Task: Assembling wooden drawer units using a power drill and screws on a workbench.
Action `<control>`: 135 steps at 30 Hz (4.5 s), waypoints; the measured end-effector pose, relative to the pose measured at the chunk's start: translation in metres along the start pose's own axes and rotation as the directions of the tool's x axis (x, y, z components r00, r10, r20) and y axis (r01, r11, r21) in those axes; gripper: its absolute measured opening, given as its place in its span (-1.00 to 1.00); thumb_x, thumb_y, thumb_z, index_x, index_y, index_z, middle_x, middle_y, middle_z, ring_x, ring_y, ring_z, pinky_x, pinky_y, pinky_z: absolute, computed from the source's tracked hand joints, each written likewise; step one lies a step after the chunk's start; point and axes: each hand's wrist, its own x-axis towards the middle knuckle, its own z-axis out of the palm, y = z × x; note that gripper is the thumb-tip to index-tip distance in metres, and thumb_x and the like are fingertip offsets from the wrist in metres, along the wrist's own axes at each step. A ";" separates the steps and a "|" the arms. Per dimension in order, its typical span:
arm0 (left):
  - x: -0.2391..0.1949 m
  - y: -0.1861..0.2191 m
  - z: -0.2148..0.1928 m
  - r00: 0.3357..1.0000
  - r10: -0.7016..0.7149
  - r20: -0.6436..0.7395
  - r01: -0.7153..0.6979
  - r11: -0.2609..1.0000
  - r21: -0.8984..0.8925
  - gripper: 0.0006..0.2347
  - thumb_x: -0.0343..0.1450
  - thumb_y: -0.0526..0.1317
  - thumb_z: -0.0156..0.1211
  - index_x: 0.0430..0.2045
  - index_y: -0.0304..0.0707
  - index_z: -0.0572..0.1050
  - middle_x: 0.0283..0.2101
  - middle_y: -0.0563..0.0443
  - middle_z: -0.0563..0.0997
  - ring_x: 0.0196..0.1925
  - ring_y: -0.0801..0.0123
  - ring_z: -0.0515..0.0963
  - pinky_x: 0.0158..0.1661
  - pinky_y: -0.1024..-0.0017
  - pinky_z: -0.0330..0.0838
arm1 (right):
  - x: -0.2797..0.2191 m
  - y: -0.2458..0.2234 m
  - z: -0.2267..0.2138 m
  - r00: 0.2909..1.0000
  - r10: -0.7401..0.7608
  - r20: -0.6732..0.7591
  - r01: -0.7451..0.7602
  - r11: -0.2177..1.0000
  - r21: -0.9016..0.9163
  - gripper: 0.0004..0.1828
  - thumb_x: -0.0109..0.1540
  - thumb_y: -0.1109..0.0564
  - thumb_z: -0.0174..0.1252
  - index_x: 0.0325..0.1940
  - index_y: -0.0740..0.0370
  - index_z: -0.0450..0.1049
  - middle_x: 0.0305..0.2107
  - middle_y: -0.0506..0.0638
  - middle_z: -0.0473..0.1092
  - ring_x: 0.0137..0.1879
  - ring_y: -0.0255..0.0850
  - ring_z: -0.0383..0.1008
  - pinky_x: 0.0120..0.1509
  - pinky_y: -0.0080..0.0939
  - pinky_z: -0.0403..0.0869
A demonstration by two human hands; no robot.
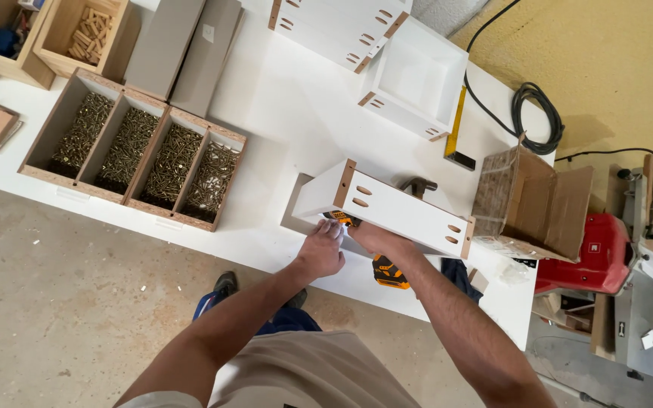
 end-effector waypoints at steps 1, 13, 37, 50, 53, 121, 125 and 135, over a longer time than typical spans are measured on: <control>-0.001 0.000 0.000 1.000 -0.002 0.002 0.002 1.000 -0.002 -0.42 0.42 -0.05 -0.21 0.37 -0.34 0.26 0.45 -0.12 0.27 0.55 0.13 0.11 0.50 0.17 -0.18 | 0.001 -0.001 0.001 1.000 0.000 0.003 0.000 1.000 -0.001 -0.49 0.28 -0.23 0.03 -0.59 0.17 0.36 -0.82 -0.04 0.27 -0.73 -0.35 0.08 -0.64 -0.27 0.10; -0.005 -0.001 -0.002 1.000 0.023 -0.017 -0.023 1.000 -0.017 -0.43 0.43 -0.05 -0.18 0.35 -0.39 0.28 0.42 -0.17 0.32 0.54 0.08 0.14 0.51 0.16 -0.16 | 0.019 -0.012 -0.006 0.994 -0.080 -0.079 0.074 0.994 -0.079 -0.53 0.29 -0.24 0.06 -0.50 0.14 0.46 -0.74 -0.01 0.39 -0.75 -0.36 0.16 -0.67 -0.32 0.16; -0.008 0.000 -0.015 1.000 0.020 0.020 -0.020 0.999 -0.035 -0.40 0.42 -0.03 -0.15 0.37 -0.40 0.26 0.43 -0.17 0.29 0.55 0.09 0.11 0.50 0.18 -0.16 | 0.034 0.000 -0.006 0.993 -0.110 -0.045 0.108 0.993 -0.042 -0.51 0.25 -0.33 0.15 -0.02 0.07 0.52 -0.36 0.01 0.55 -0.58 -0.22 0.43 -0.63 -0.21 0.26; 0.009 -0.003 0.019 0.999 -0.019 -0.050 0.015 0.997 -0.075 -0.41 0.34 0.03 0.07 0.22 -0.39 0.43 0.33 -0.10 0.44 0.46 0.09 0.24 0.50 0.20 -0.12 | -0.002 0.062 0.089 0.945 -0.025 -0.326 0.006 0.998 -0.060 -0.52 0.04 -0.24 0.27 -0.04 -0.04 0.58 -0.23 0.01 0.59 -0.01 0.06 0.63 0.01 0.09 0.58; 0.003 -0.007 0.005 1.000 0.000 -0.016 -0.001 0.994 -0.107 -0.37 0.33 0.00 0.21 0.28 -0.39 0.37 0.42 -0.12 0.33 0.52 0.06 0.17 0.52 0.22 -0.13 | -0.038 0.100 0.157 0.903 0.177 -0.391 -0.101 0.973 0.205 -0.53 0.02 -0.17 0.30 -0.01 -0.08 0.56 -0.21 -0.01 0.60 0.04 0.02 0.62 0.08 0.05 0.58; 0.039 0.131 -0.406 0.867 0.484 -0.122 -0.499 0.848 -0.181 -0.31 0.09 -0.53 0.30 0.22 -0.37 0.42 0.13 -0.35 0.60 0.15 -0.35 0.54 0.18 -0.20 0.36 | -0.109 0.255 -0.108 -0.318 -0.712 -0.626 0.424 0.484 -0.765 -0.66 0.35 0.19 0.08 0.20 0.05 0.54 0.26 0.07 0.42 0.33 0.07 0.44 0.38 0.15 0.41; 0.049 0.158 -0.441 0.776 0.628 0.046 -0.613 0.770 -0.178 -0.37 0.15 -0.48 0.28 0.22 -0.28 0.44 0.12 -0.27 0.62 0.12 -0.26 0.57 0.15 -0.16 0.39 | -0.165 0.189 -0.167 -0.317 -0.948 -0.028 0.102 -0.005 -0.995 -0.18 0.26 0.32 -0.13 0.62 -0.05 -0.02 0.57 -0.09 -0.07 0.65 -0.20 -0.09 0.71 0.00 -0.05; 0.082 0.138 -0.456 0.755 0.656 0.015 -0.653 0.753 -0.074 -0.14 0.24 -0.14 0.53 0.46 -0.04 0.13 0.53 -0.15 0.15 0.50 -0.13 0.19 0.39 -0.05 0.12 | -0.177 0.102 -0.192 -0.094 -0.984 0.152 0.498 -0.179 -0.849 -0.63 0.24 0.23 0.19 0.15 0.22 0.45 -0.09 0.08 0.47 0.13 0.07 0.44 0.40 0.22 0.26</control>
